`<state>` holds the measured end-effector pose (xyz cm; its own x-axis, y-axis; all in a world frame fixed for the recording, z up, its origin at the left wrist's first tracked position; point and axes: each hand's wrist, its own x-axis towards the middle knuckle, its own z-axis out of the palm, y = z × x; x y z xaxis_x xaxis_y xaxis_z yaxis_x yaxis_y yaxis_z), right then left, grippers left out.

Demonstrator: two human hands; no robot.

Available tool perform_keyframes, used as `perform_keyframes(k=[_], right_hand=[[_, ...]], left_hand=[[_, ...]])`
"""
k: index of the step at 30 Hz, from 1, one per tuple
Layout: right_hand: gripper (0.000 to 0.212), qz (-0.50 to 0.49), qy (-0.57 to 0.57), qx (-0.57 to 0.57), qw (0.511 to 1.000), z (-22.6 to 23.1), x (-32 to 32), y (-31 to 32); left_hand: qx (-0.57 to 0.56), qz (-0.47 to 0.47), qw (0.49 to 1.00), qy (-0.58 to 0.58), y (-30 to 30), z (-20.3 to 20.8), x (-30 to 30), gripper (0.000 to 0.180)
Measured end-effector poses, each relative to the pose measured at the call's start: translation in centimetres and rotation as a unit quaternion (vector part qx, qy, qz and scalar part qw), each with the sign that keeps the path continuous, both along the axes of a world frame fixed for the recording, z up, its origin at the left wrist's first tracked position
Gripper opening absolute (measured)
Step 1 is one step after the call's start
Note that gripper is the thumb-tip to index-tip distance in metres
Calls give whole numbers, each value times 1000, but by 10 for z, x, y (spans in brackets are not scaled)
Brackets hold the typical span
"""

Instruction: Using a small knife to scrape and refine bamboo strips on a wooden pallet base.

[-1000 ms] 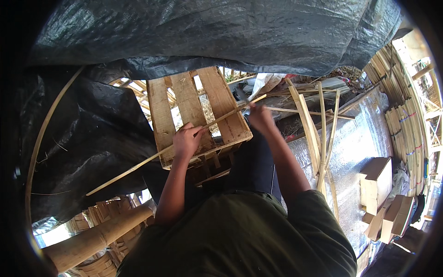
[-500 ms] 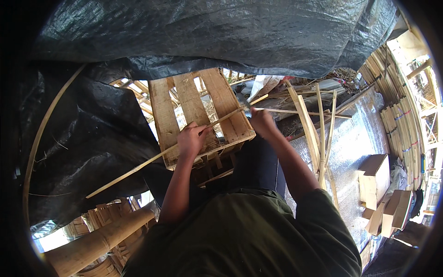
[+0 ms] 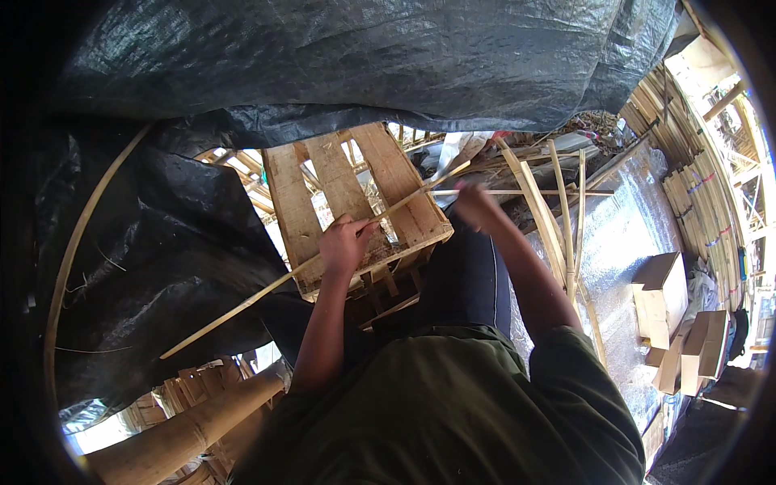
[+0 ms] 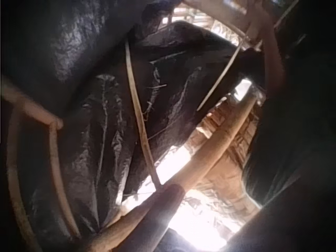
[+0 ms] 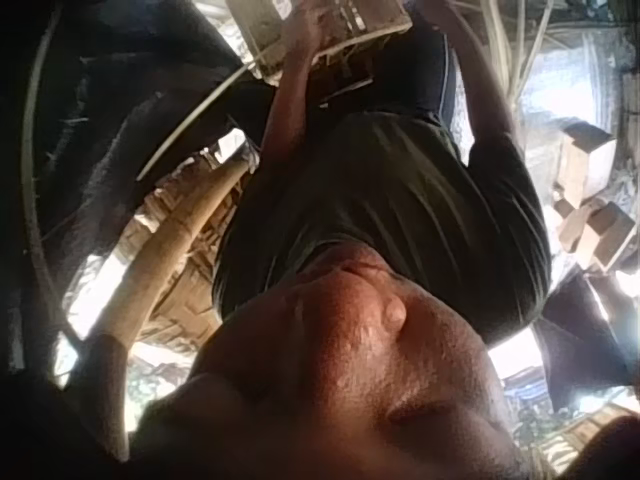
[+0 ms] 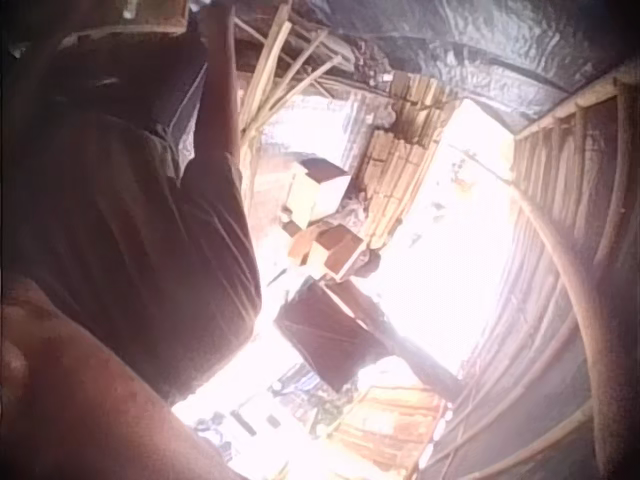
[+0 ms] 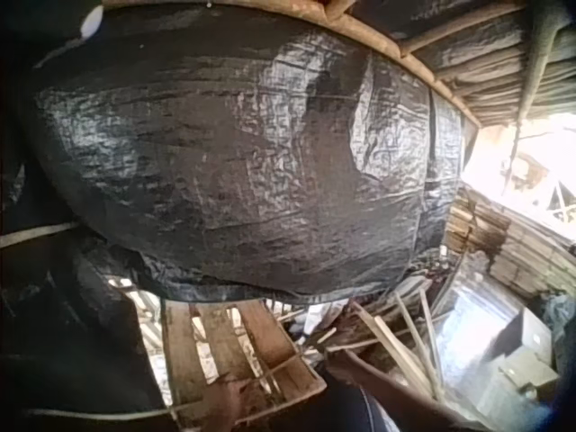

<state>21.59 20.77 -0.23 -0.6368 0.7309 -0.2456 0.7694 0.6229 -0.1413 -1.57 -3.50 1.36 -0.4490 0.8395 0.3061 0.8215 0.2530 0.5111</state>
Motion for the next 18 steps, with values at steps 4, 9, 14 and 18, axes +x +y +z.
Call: perform_keyframes(k=[4, 9, 14, 18], right_hand=[[53, -253, 95, -297, 916, 59, -27, -49], [57, -299, 160, -320, 884, 48, -27, -57], [57, -371, 261, -192, 870, 72, -33, -53], [43, -266, 146, -243, 921, 60, -42, -82]], left_hand=[[-4, 10, 1000, -23, -5, 2, -3, 23], [-3, 0, 1000, -11, 1, 2, 0, 23], [-1, 10, 1000, -6, -2, 0, -3, 22], [4, 0, 1000, 3, -2, -1, -3, 23]])
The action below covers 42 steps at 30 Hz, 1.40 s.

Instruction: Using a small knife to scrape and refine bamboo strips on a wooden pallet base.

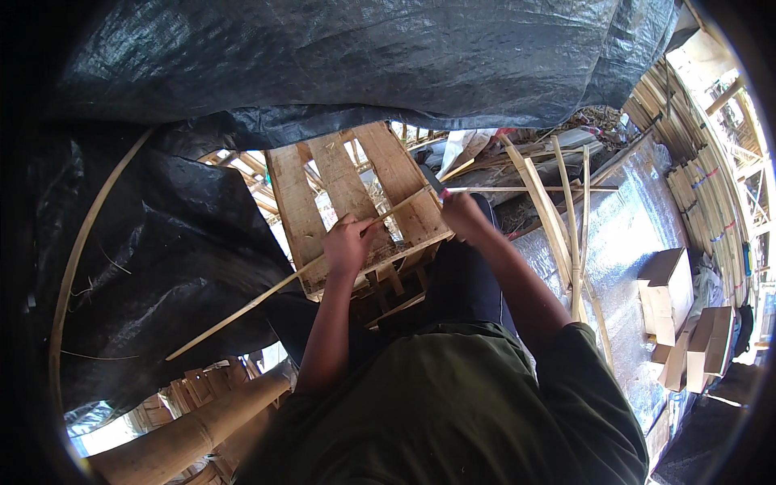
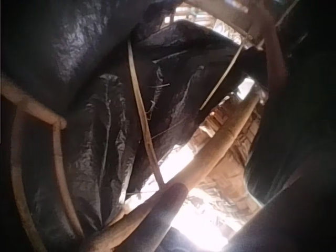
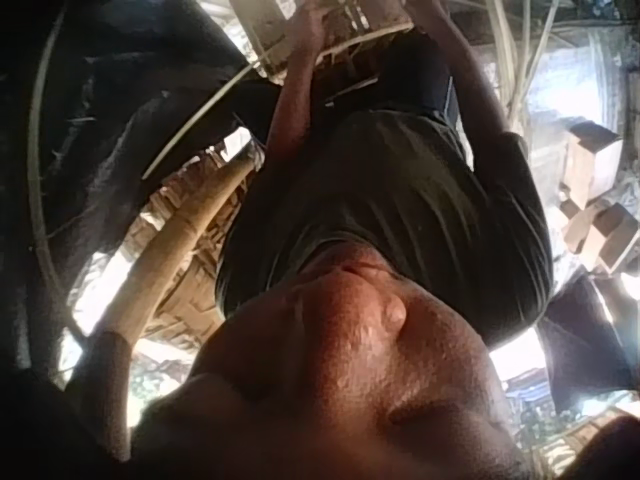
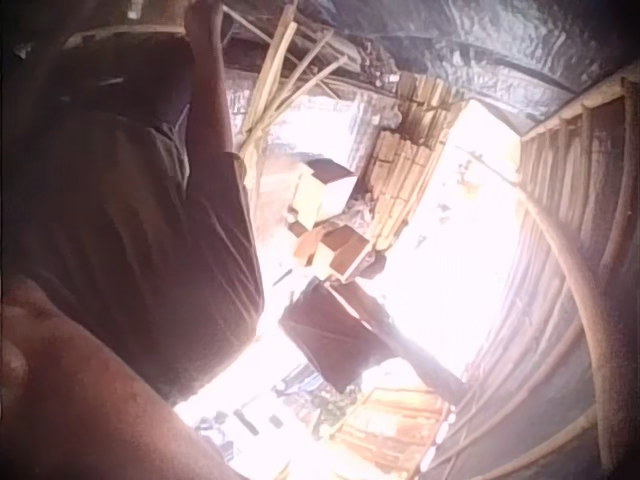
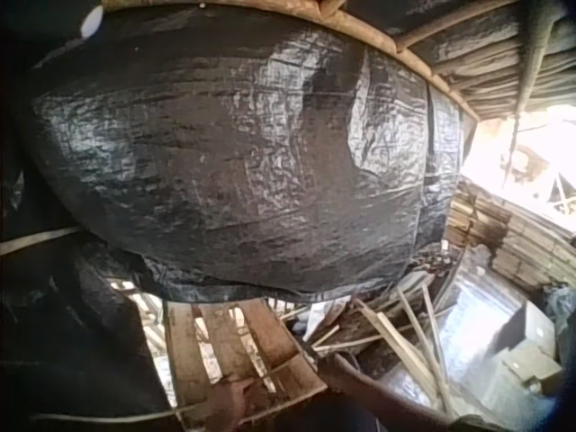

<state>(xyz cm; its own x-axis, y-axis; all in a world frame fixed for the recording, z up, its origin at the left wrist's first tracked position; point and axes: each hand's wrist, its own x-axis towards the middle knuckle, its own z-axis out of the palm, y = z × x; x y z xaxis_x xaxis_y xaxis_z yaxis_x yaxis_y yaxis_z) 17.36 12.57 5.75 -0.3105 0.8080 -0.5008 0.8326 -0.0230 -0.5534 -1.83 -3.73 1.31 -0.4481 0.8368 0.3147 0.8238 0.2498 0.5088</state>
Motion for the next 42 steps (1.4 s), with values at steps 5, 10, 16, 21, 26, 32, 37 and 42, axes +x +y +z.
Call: perform_keyframes(k=[5, 10, 16, 21, 26, 32, 37, 42], right_hand=[[49, -73, 35, -14, 997, 2, 11, 25], [40, 128, -15, 55, 990, -49, 24, 36], [54, -33, 37, -79, 996, -23, 15, 39], [51, 79, 26, 123, 989, -12, 9, -5], [51, -32, 64, -11, 997, -6, 5, -8], [47, -75, 72, -42, 994, -5, 11, 13], [50, -16, 80, -36, 996, -4, 15, 14], [51, 33, 59, 23, 997, 6, 5, -20]], left_hand=[[-2, 0, 1000, -11, 1, 1, -1, 21], [7, 4, 1000, -14, 3, 5, 2, 20], [-2, 10, 1000, -2, -1, 4, 1, 20], [5, 0, 1000, -3, 2, 0, 1, 20], [-3, 8, 1000, -14, 3, 2, 2, 21], [-10, 14, 1000, -2, 3, 4, 2, 20], [-16, 12, 1000, 5, 1, 4, 2, 29], [3, 9, 1000, 8, 1, -1, 0, 24]])
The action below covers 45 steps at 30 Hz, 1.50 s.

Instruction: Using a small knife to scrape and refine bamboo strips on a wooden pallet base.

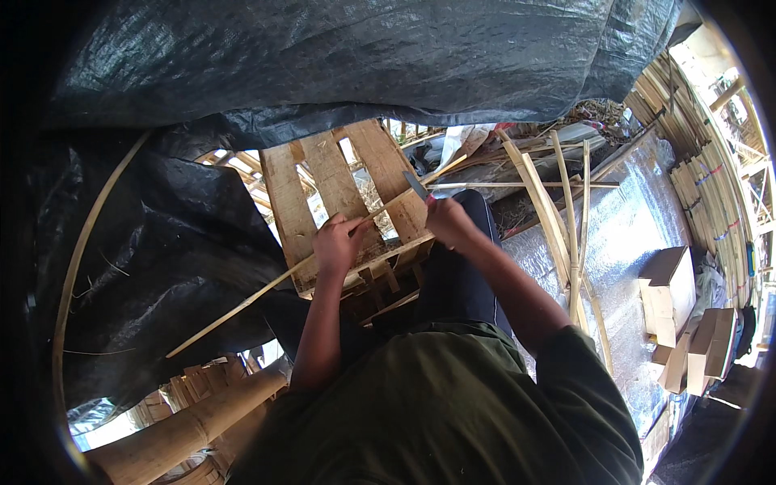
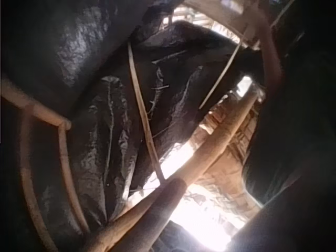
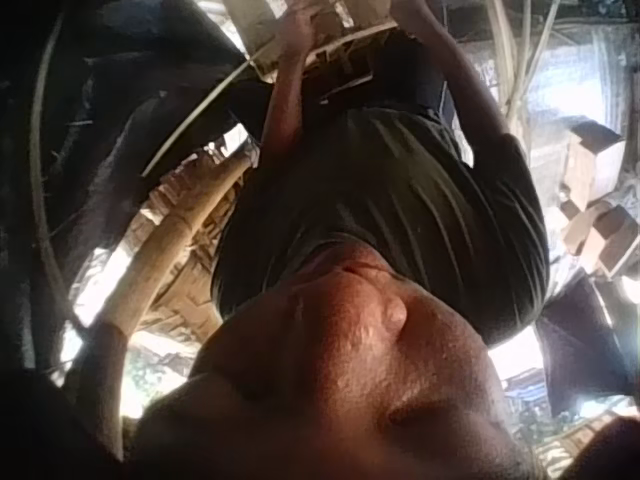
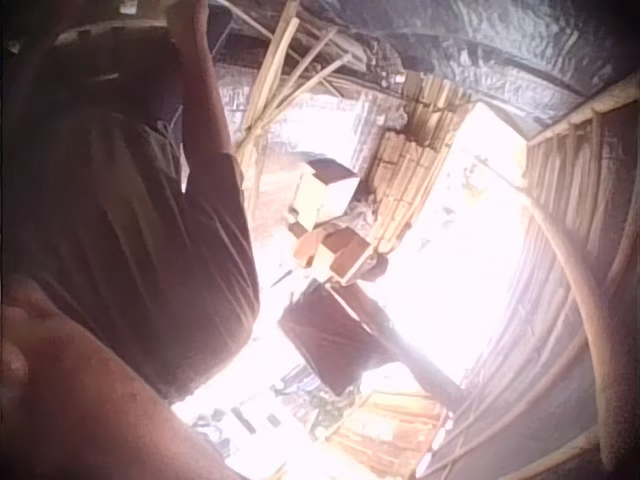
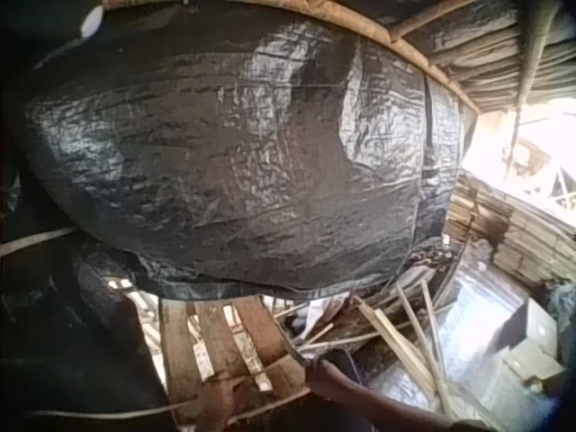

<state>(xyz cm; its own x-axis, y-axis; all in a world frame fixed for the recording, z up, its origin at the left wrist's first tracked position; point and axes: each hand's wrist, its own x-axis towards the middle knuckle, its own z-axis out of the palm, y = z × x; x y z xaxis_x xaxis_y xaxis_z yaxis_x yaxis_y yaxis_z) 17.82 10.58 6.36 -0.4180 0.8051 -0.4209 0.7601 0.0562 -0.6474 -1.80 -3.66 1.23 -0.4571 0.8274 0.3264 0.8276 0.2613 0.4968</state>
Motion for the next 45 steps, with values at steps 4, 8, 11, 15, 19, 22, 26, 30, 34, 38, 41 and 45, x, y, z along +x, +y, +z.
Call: perform_keyframes(k=[4, 8, 11, 15, 19, 22, 26, 30, 34, 38, 41, 45], right_hand=[[49, -108, 24, -45, 993, -17, 10, 26], [56, -19, -38, -89, 995, 15, -1, 18], [57, -81, 13, -25, 996, -5, 2, 10], [59, -72, 23, -54, 996, -21, 10, 26], [60, -92, 11, -26, 995, -6, 3, -9], [58, -40, -38, -111, 992, 13, -2, -2], [50, -54, -72, -98, 991, 2, -2, -2], [51, -174, 130, -31, 976, 3, 3, 7], [54, -32, -38, -111, 993, -31, 11, 13], [50, -202, 61, -96, 973, 4, -3, 1], [22, 63, -51, -47, 996, -31, 9, -2], [22, 11, -48, -100, 994, -8, 4, 15]], left_hand=[[5, -6, 1000, 0, 4, 3, 4, 21], [1, 5, 1000, -1, -4, -1, 0, 21], [1, 2, 1000, -11, 0, -1, 1, 21], [1, -4, 1000, -7, -2, 1, 2, 19], [1, -12, 1000, 3, 1, 2, 2, 20], [12, -4, 1000, -12, -4, 0, -1, 20], [19, -11, 1000, 6, -1, -2, -2, 21], [2, -3, 1000, -10, -3, 1, 0, 21], [-1, -11, 1000, -10, 1, 4, 4, 19], [-6, 3, 1000, -10, -6, 3, 0, 19], [-12, -9, 1000, -5, -1, 5, 3, 18], [-3, -1, 1000, -12, -3, 6, 0, 17]])
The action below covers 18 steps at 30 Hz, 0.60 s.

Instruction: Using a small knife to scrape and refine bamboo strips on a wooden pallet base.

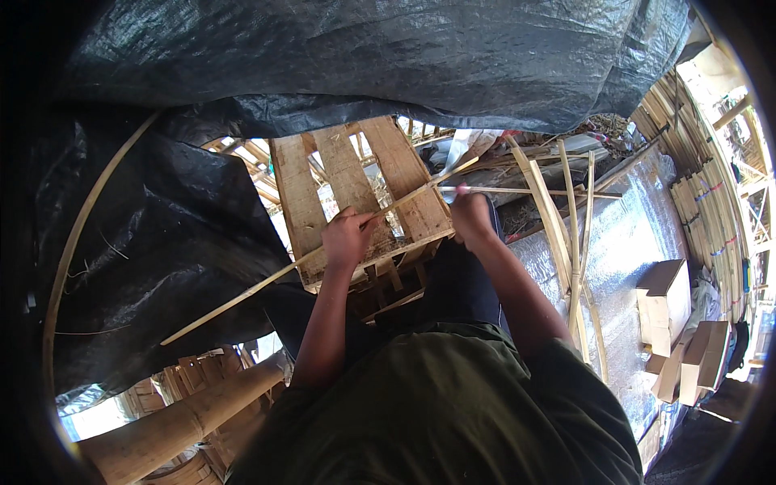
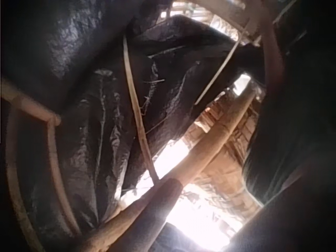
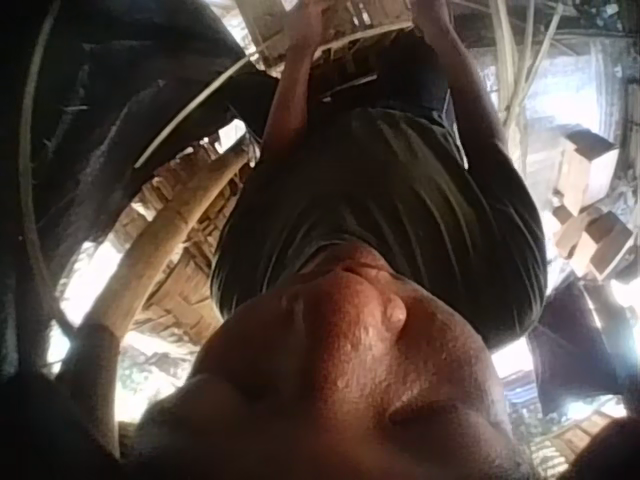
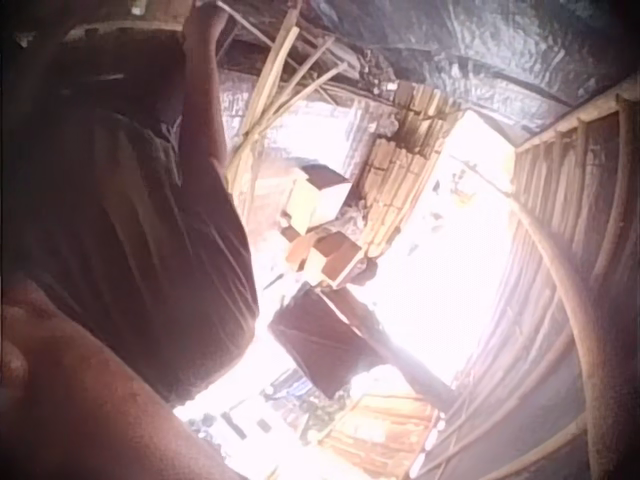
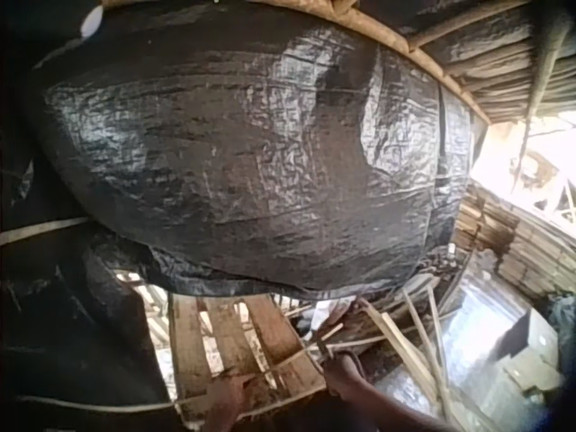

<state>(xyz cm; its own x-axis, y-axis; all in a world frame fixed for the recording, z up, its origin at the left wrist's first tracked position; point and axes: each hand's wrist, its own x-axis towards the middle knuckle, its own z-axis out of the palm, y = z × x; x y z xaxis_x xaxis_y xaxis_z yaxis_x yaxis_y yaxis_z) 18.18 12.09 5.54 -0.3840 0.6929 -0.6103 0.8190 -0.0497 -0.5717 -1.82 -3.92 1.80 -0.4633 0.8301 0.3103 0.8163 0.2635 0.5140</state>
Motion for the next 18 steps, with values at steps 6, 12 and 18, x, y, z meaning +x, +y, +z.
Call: perform_keyframes(k=[6, 12, 18], right_hand=[[46, -239, 178, 7, 955, -5, 2, 1], [40, -98, 109, -46, 988, 2, -17, -15], [47, -57, 58, 42, 996, 8, -17, -26]], left_hand=[[1, -1, 1000, 4, 0, -2, 0, 17], [-8, 1, 1000, 0, -1, -2, 1, 18], [7, -9, 1000, -7, -1, -2, 1, 19]])
